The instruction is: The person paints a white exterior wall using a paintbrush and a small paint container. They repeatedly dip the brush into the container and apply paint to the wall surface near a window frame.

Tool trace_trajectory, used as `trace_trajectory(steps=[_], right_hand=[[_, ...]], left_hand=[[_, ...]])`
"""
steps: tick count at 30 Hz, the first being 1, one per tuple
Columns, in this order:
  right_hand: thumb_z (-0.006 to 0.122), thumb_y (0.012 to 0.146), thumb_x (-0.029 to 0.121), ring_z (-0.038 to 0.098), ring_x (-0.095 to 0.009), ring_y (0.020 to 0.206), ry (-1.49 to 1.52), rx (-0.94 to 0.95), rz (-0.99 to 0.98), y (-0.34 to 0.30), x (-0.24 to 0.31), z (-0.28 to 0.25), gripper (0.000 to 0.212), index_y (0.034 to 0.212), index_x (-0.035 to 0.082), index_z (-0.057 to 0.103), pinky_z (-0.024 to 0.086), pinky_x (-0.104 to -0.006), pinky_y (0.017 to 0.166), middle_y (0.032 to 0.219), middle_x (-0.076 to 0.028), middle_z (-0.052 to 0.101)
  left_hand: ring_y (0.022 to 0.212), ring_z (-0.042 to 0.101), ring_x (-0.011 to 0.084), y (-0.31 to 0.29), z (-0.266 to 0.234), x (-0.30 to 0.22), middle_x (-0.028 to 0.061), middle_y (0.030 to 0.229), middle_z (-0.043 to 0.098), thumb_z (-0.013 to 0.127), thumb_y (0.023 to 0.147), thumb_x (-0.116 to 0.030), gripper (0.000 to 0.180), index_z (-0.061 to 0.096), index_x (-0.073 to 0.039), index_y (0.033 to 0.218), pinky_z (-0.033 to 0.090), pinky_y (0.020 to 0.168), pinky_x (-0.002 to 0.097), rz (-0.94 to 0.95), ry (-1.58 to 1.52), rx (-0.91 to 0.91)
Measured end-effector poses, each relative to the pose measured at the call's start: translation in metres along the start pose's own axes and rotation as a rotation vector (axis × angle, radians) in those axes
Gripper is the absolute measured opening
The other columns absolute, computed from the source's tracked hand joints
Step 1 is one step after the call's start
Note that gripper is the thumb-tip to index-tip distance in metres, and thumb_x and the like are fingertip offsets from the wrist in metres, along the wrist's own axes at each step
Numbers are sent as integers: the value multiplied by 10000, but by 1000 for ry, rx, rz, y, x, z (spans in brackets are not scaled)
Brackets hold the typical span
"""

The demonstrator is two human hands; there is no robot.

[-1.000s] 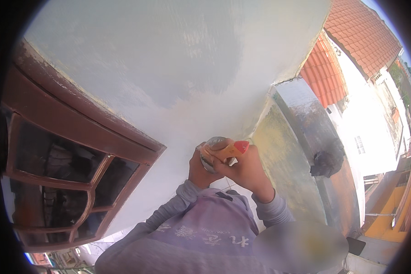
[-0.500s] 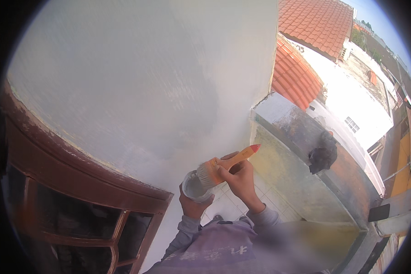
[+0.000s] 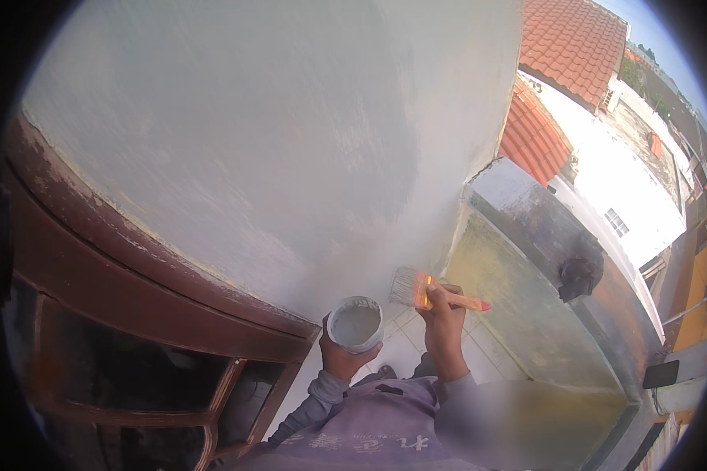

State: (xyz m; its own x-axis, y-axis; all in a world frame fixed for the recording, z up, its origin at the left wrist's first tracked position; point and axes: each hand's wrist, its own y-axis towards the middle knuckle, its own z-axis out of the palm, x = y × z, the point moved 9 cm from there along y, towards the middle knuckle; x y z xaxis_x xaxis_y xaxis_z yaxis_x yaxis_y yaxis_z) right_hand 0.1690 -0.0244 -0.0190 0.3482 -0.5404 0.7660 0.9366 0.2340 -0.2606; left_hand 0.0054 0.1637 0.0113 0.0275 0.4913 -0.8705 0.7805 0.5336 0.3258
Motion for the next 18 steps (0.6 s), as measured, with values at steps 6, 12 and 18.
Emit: trace_trajectory(steps=[6, 12, 18], right_hand=[[731, 994, 154, 706, -251, 1088, 112, -52, -60, 41, -12, 27, 483, 1375, 27, 461, 618, -404, 946, 1263, -149, 625], [731, 980, 103, 725, -264, 1089, 77, -220, -179, 121, -46, -4, 472, 1396, 15, 524, 671, -388, 902, 1277, -176, 631], [755, 942, 113, 732, -236, 1042, 0, -297, -332, 189, -22, -4, 403, 1293, -12, 600, 693, -364, 802, 1241, -172, 646]], left_hand=[[1143, 702, 296, -1, -17, 9, 183, 1257, 690, 1021, 628, -233, 961, 484, 14, 1385, 556, 1011, 436, 44, 28, -21], [1166, 683, 303, 0, -14, 26, 171, 1282, 672, 1017, 621, -217, 953, 501, 18, 1388, 535, 1038, 452, 36, -69, -53], [1238, 663, 302, 5, -5, 25, 159, 1345, 665, 1005, 645, -215, 935, 547, -1, 1431, 514, 1089, 453, -32, -108, -40]])
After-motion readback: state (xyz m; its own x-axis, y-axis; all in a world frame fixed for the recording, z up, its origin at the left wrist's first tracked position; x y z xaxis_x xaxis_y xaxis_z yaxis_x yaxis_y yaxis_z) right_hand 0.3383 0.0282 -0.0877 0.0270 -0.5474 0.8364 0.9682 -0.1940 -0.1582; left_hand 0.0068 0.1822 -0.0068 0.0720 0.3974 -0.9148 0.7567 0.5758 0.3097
